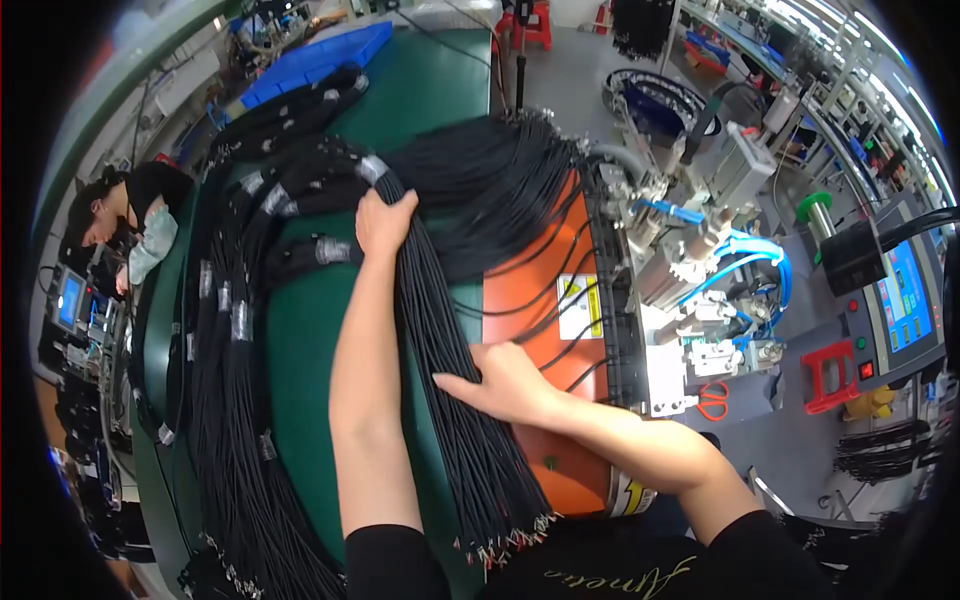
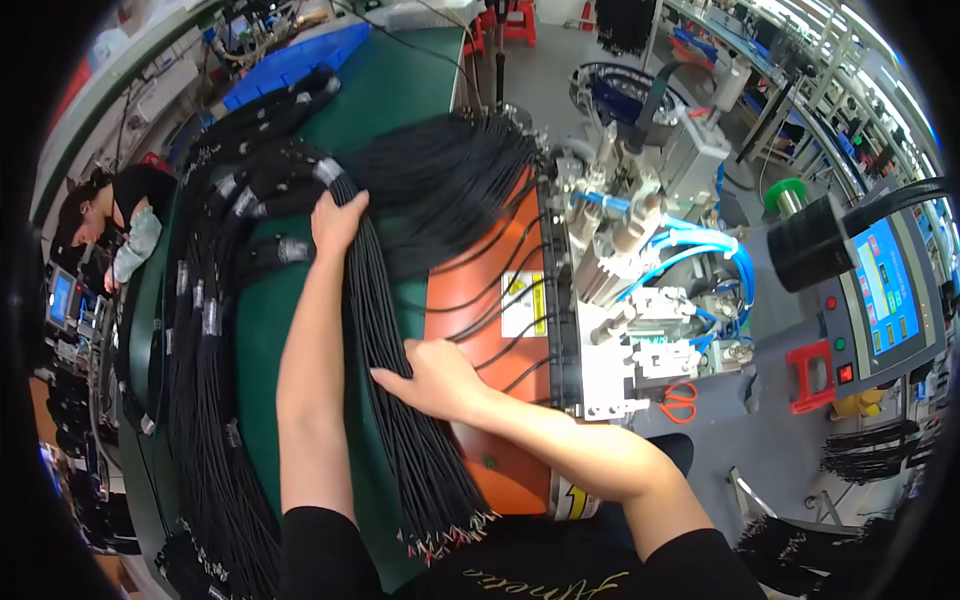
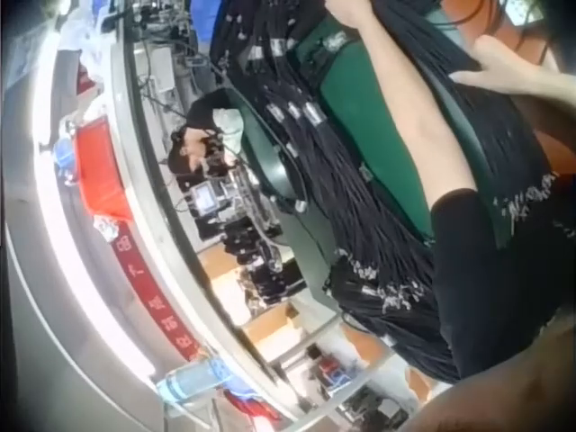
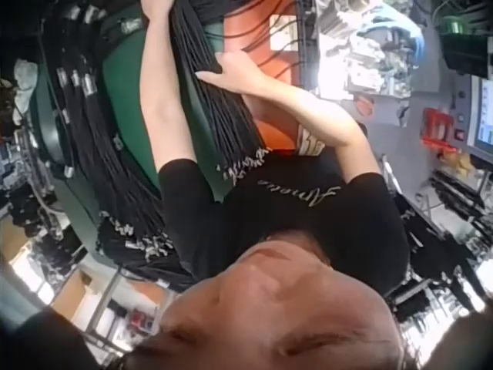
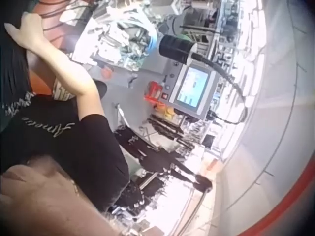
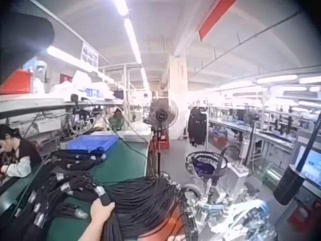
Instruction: Assembling wiring harnesses by inserting individual wires into a connector block using a semi-automated machine.
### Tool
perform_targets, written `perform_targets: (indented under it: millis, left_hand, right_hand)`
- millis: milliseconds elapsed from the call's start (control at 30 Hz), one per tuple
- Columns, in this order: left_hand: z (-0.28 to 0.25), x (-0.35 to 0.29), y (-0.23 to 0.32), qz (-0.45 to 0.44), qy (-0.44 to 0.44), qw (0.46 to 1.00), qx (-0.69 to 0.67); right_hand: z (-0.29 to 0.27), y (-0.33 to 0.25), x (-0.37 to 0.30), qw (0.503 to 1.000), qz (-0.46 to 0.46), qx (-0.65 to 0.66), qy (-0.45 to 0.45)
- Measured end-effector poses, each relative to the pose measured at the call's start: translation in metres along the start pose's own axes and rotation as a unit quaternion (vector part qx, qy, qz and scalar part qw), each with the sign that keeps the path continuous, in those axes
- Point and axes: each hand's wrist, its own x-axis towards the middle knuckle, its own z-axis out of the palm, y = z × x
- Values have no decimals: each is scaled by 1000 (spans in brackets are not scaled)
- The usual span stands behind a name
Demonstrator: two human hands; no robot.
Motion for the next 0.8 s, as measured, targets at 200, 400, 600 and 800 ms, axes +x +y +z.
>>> perform_targets:
  millis: [200, 400, 600, 800]
  left_hand:
    - [2, -5, 11, -47, -36, 998, 12]
    - [-4, -1, -13, -42, -42, 998, 34]
    - [-40, -69, 11, 180, 91, 976, 85]
    - [-126, -270, 117, 505, -214, 835, -46]
  right_hand:
    - [-29, -28, -25, 859, 139, 485, 84]
    - [-75, -47, -141, 845, 214, 477, -115]
    - [-67, 5, -206, 790, 197, 569, -111]
    - [-56, 6, -216, 782, 160, 600, -44]
